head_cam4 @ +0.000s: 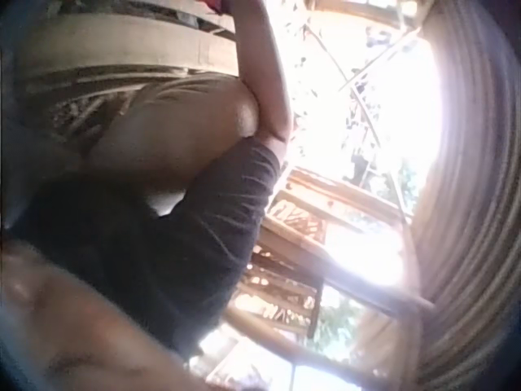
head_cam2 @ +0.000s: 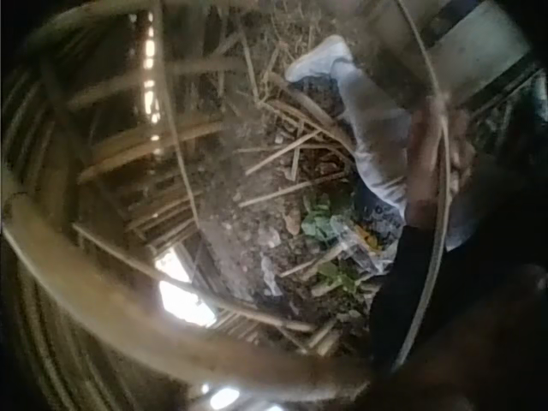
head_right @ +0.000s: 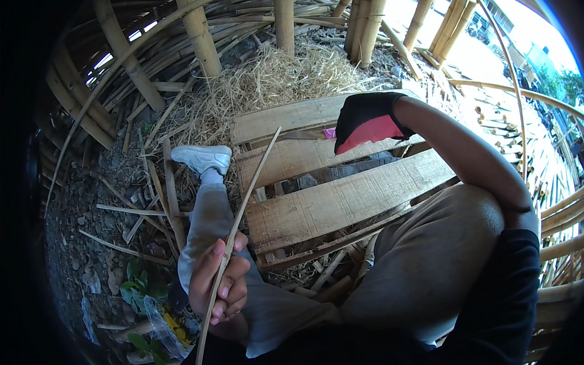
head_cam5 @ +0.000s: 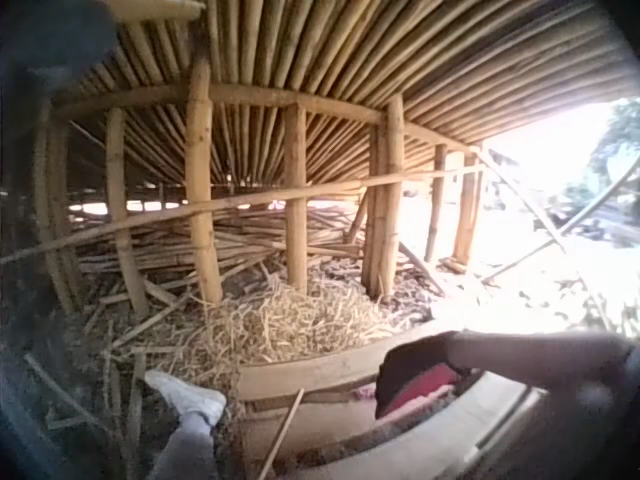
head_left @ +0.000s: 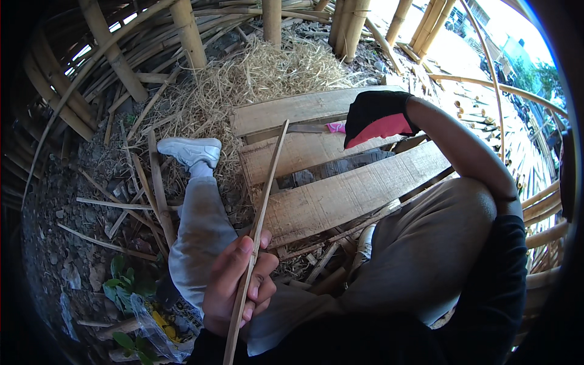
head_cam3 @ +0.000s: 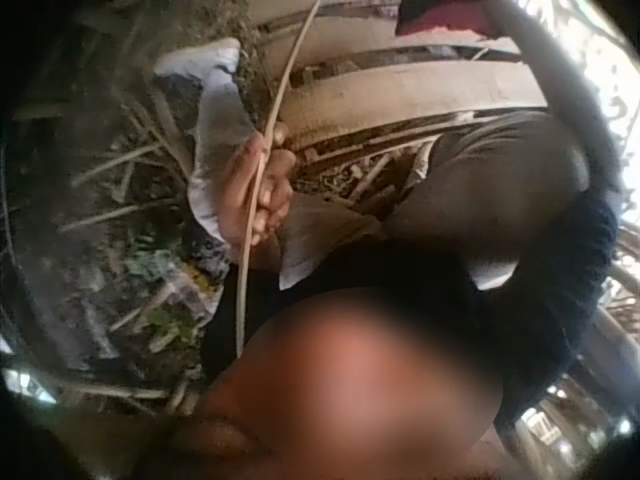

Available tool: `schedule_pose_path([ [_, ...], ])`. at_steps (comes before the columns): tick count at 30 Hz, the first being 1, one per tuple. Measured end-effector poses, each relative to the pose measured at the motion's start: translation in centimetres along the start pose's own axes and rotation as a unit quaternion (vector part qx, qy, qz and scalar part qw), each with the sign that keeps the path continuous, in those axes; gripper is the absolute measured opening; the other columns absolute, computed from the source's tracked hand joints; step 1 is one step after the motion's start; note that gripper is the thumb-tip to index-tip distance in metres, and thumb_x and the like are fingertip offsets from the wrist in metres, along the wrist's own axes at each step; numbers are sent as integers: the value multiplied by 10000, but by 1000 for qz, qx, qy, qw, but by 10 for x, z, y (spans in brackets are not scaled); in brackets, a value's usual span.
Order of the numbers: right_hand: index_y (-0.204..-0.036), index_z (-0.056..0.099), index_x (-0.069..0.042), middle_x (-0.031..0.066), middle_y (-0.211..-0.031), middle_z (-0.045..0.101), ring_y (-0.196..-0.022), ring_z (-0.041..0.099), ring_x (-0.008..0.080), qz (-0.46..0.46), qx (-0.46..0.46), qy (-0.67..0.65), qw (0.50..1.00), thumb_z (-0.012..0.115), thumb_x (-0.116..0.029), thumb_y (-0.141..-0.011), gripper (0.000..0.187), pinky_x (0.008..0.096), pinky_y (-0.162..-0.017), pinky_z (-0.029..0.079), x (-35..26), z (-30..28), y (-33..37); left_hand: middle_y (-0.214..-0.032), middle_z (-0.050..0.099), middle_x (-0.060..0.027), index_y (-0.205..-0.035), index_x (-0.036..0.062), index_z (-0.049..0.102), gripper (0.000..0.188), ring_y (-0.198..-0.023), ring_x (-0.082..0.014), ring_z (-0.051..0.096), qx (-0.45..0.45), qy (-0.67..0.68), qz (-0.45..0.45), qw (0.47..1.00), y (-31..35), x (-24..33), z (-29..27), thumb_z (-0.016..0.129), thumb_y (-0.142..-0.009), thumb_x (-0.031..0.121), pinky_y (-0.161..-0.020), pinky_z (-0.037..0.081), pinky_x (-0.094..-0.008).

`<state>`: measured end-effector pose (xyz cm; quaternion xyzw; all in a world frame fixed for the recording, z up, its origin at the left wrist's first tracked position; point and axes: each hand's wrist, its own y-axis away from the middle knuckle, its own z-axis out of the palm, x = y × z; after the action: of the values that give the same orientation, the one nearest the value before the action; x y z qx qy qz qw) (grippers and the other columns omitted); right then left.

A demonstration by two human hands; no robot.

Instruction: The person sits on the ground and uses a knife to repeatedly shave and sharpen a long thin bamboo stick. They hold the stick with the left hand and draw the knife along its length with the right hand, producing fine shavings. The stick is rotated and repositioned several times to work different sides.

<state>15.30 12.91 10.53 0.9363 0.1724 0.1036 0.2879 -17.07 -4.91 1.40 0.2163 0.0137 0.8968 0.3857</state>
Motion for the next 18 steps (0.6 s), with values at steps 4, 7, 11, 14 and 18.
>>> schedule_pose_path([
  [4,-907,767,-89,119,-814,720,-748,691,250,-70,18,-63,995,654,-511,-873,439,387,-731,547,-3,13,-2,-605,438,-31,-1206,75,370,315,-342,-120,431,2,-8,-1,1000,0,0,1,326,-1113,373,-265,326,-233],
  [7,-923,764,-89,121,-830,720,-762,692,252,-102,24,-100,990,654,-518,-873,446,387,-736,548,0,16,-7,-600,433,-29,-1206,72,370,320,-339,-118,427,0,-15,-3,1000,-1,0,1,326,-1112,375,-264,324,-232],
  [11,-945,760,-89,124,-851,720,-780,693,256,-126,26,-137,982,654,-527,-872,456,388,-743,548,2,20,-8,-593,426,-25,-1204,68,372,323,-333,-114,418,3,-24,-5,1000,-2,2,3,331,-1112,375,-262,321,-231],
  [14,-961,757,-90,126,-867,720,-793,694,258,-142,28,-155,977,654,-534,-872,465,388,-748,549,3,23,-10,-591,422,-22,-1201,68,378,322,-328,-110,410,13,-30,5,999,-2,2,4,343,-1110,375,-261,313,-229],
  [18,-982,753,-90,129,-888,721,-811,695,261,-162,30,-166,972,654,-543,-872,477,389,-755,550,2,23,-15,-588,418,-19,-1196,71,385,313,-326,-108,405,9,-32,7,999,-2,1,3,353,-1109,370,-262,305,-228],
])
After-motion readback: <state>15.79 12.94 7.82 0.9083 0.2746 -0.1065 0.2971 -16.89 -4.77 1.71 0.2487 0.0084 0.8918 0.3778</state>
